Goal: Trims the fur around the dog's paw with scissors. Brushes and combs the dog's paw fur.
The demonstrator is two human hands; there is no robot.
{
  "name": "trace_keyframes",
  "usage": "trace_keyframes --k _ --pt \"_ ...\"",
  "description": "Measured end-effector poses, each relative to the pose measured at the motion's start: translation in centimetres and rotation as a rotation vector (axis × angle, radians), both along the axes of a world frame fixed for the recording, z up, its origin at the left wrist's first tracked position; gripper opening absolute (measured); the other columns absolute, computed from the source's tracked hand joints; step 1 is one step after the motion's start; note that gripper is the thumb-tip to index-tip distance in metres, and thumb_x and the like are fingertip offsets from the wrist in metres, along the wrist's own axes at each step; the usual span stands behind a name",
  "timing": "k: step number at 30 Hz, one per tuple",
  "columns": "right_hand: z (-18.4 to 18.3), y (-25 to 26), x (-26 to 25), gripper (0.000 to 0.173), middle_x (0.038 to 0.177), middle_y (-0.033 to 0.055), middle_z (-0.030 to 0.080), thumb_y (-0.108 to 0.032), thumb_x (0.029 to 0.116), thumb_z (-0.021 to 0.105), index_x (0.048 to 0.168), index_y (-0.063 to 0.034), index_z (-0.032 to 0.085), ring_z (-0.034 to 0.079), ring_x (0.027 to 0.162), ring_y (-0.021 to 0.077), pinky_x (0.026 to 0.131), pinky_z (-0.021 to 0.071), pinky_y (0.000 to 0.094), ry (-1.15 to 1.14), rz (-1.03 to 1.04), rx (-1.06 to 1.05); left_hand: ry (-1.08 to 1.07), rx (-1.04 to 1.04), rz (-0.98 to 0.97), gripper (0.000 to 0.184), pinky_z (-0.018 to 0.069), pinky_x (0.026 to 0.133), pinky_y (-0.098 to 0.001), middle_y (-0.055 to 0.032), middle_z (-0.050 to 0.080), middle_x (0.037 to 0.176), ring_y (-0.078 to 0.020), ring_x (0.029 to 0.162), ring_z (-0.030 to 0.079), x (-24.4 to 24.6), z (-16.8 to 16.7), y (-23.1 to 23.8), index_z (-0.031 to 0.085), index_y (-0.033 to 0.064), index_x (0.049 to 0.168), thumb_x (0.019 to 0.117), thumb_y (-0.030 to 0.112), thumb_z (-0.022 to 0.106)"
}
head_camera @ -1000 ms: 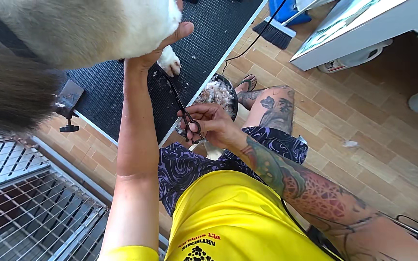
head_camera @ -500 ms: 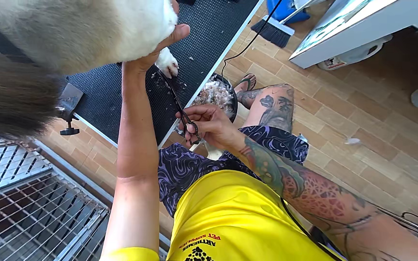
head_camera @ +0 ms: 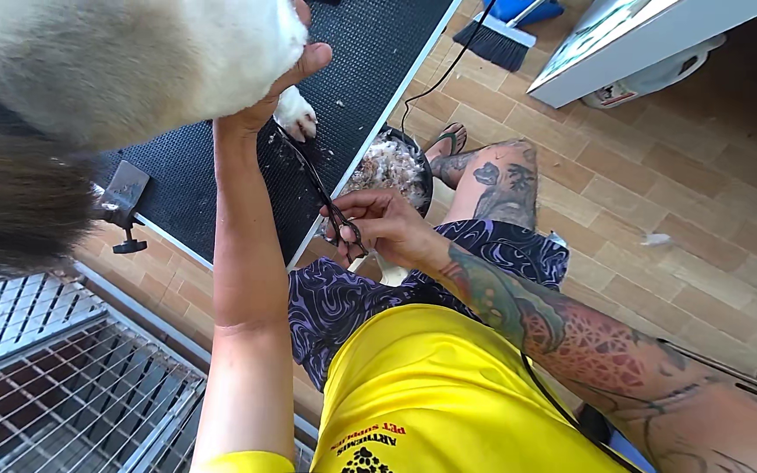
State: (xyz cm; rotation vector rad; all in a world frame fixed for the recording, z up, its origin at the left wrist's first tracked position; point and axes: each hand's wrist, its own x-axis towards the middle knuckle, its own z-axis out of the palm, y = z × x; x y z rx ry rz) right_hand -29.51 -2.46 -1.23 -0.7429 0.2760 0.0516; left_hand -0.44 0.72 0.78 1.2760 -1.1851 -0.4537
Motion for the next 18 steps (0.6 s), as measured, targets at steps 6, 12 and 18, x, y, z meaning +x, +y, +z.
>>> trace_keyframes --k 6,12,18 --pt "0.1 -0.3 -0.1 0.034 0.096 0.0187 0.073 0.001 0.0872 0.072 0.120 0.0037 0.067 0.074 0.072 0.0259 0.064 0.0658 0.0395 0.024 0.026 -0.046 -0.005 -0.030 -0.059 0.028 0.0528 0.084 -0.0299 -0.0008 0.064 0.091 -0.0111 0.088 0.062 0.6 -0.2 -0.1 0.064 0.0066 0.105 0.0905 0.023 0.081" --pt "0.2 -2.1 -0.2 0.034 0.089 0.0159 0.074 0.000 0.0780 0.077 0.112 0.0027 0.070 0.072 0.068 0.0239 0.059 0.0641 0.0367 0.043 0.186 -0.246 0.023 -0.090 -0.133 0.026 0.0537 0.081 -0.0305 -0.0018 0.064 0.093 -0.0123 0.088 0.062 0.3 0.4 -0.1 0.062 0.0075 0.106 0.0897 0.015 0.080" --pt "-0.3 -8.3 -3.6 0.034 0.089 0.0095 0.073 0.014 0.0713 0.075 0.100 -0.0039 0.072 0.071 0.075 0.0212 0.067 0.0618 0.0389 0.037 0.285 -0.677 0.040 -0.085 -0.191 0.027 0.0545 0.080 -0.0308 -0.0018 0.063 0.095 -0.0133 0.087 0.062 0.1 1.0 0.0 0.059 0.0085 0.110 0.0909 0.012 0.078"
